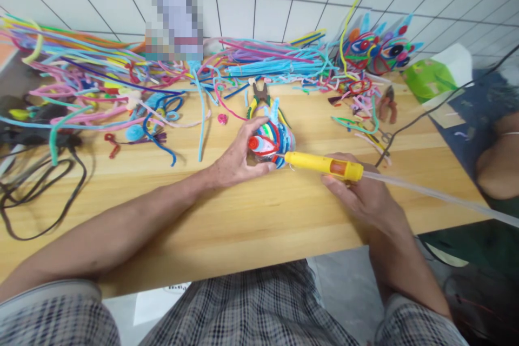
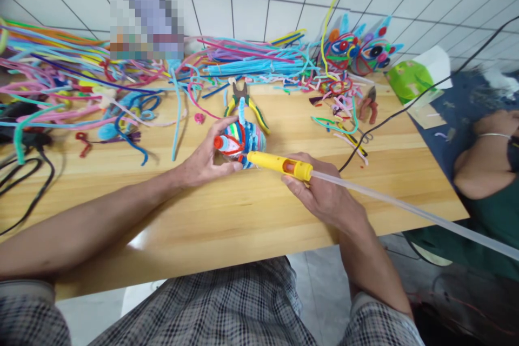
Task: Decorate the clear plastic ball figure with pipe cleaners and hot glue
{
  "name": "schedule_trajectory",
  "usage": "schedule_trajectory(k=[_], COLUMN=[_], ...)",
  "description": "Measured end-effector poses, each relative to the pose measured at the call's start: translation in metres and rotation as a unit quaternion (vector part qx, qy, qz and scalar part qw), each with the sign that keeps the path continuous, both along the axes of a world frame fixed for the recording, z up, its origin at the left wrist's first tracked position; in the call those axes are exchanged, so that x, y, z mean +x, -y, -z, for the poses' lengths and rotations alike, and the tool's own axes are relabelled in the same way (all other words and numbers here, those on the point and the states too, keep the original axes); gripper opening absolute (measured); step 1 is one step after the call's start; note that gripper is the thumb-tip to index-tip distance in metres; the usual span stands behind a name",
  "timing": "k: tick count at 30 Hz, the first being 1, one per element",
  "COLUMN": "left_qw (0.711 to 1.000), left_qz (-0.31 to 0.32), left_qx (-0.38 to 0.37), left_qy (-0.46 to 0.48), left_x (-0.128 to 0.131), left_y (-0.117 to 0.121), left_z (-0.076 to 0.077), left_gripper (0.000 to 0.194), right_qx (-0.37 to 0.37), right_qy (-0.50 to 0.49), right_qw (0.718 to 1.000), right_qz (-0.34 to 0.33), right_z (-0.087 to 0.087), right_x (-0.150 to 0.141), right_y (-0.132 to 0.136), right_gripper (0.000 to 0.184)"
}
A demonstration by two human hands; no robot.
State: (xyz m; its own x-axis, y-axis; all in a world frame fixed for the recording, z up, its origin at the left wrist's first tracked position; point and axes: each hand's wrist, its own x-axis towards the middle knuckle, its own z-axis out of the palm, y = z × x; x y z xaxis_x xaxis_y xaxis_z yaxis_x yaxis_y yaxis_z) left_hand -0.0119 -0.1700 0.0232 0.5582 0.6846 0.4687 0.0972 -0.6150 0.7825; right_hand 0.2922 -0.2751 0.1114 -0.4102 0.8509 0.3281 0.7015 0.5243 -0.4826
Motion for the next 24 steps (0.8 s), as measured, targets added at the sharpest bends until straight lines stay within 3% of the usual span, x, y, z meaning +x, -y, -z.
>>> schedule_trajectory(k=[24], left_qw=[1.0], left_qz=[0.001], left_qx=[-0.012], left_qy=[0.007], left_x=[0.0017], left_y=[0.0003], left_z=[-0.0009], left_gripper=[0.1], right_qx=[-0.007], right_qy=[0.005], right_qw=[1.0], right_qz=[0.028], right_z=[0.0008], right_x=[0.0011], right_y=[0.001], right_gripper=[0.019])
